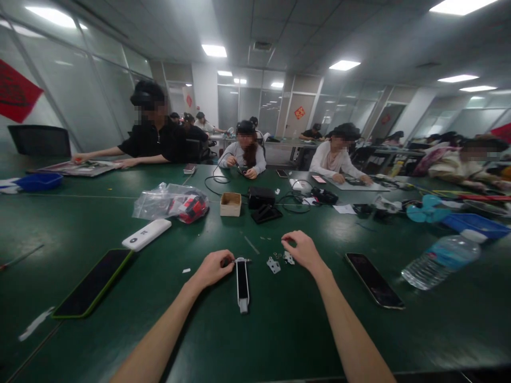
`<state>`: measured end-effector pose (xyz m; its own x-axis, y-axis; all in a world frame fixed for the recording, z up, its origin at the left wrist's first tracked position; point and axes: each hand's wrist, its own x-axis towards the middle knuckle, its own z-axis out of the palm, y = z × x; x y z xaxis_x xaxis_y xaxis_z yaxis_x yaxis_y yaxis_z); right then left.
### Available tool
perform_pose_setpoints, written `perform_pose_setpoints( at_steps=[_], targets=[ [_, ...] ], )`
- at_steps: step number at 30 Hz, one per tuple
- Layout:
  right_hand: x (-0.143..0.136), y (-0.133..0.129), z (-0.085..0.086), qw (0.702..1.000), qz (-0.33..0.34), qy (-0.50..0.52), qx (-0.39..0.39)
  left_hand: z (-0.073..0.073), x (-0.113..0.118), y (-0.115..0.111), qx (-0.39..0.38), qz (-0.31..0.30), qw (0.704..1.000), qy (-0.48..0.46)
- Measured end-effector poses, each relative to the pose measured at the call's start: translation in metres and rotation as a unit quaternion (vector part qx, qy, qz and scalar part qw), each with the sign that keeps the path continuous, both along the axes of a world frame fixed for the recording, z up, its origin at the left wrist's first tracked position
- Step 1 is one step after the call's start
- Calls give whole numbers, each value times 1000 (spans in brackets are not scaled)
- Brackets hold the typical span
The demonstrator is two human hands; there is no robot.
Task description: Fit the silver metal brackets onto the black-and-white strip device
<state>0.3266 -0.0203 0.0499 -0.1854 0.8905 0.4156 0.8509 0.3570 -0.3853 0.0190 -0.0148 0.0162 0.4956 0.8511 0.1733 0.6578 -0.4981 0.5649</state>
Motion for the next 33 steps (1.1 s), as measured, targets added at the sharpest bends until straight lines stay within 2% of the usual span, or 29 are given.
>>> perform_pose_setpoints(
  at_steps=[2,5,13,23,33],
  targets=[
    [14,2,-1,999,-20,-22,-32,0,0,0,-1,0,1000,-5],
    [21,1,-5,995,-23,-54,-83,1,-1,0,0,4,1000,-10],
    [-1,2,-14,987,-17,-106,-123,3,-1,-1,2,0,1000,-12],
    [-13,-2,-5,967,-9,-161,-199,6,0,-4,-6,8,1000,-21],
    [-24,-5,-2,964,-24,-144,-223,-3,-1,-2,2,10,1000,-27]
  ],
)
